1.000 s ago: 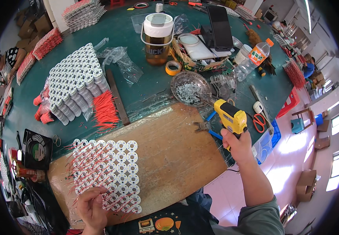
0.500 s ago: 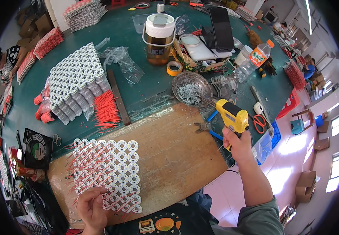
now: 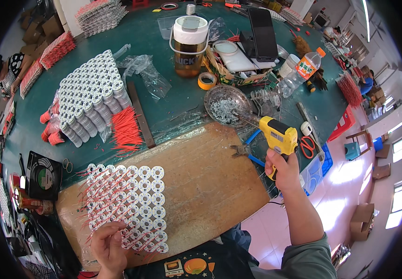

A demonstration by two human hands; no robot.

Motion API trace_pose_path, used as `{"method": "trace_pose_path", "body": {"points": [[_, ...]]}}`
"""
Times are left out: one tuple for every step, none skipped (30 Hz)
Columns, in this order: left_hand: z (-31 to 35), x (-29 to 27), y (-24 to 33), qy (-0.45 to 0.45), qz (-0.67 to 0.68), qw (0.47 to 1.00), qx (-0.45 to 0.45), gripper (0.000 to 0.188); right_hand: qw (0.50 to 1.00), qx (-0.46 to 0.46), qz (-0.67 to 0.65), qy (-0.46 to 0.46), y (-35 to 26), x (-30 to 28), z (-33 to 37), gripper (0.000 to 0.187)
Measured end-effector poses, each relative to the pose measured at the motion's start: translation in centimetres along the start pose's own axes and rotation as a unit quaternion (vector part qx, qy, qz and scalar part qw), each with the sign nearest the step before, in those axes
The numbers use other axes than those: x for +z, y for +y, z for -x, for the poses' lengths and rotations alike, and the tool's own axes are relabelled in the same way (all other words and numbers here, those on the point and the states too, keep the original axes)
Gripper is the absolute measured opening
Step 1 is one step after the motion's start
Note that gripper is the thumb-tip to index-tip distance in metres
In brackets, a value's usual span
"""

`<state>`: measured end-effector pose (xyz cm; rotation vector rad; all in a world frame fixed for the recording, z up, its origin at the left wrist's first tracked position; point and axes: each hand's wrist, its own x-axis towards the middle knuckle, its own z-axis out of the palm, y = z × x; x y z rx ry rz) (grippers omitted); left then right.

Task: The person solders wires to circular LED circuit boards using a soldering gun and adjusts the soldering wire using pliers.

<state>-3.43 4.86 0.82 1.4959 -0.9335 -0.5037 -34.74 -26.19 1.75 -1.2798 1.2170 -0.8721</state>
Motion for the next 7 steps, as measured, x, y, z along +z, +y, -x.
{"method": "trace_pose_path", "body": {"points": [[0.04,-0.03,-0.01,0.0,0.0,1.0,0.0,0.009,1.0,0.0,0.0,0.0,-0.02,-0.02,0.04,0.031],[0.1,-0.06,-0.01,0.003,0.002,1.0,-0.003,0.01,1.0,-0.004,-0.02,-0.009,-0.07,-0.03,0.1,0.029],[0.14,-0.08,-0.01,0.005,0.004,1.0,-0.007,0.01,0.999,-0.009,-0.04,-0.017,-0.14,-0.02,0.15,0.028],[0.17,-0.09,-0.03,0.005,0.003,1.0,-0.007,0.01,0.999,-0.008,-0.041,-0.018,-0.22,0.06,0.18,0.028],[0.19,-0.11,-0.04,0.007,0.004,1.0,-0.006,0.01,0.998,-0.009,-0.064,-0.024,-0.34,0.19,0.21,0.03],[0.2,-0.12,-0.05,0.008,0.004,1.0,-0.006,0.011,0.996,-0.01,-0.087,-0.029,-0.43,0.27,0.2,0.033],[0.2,-0.14,-0.05,0.008,0.005,1.0,-0.006,0.011,0.995,-0.008,-0.088,-0.034,-0.56,0.23,0.2,0.039]]}}
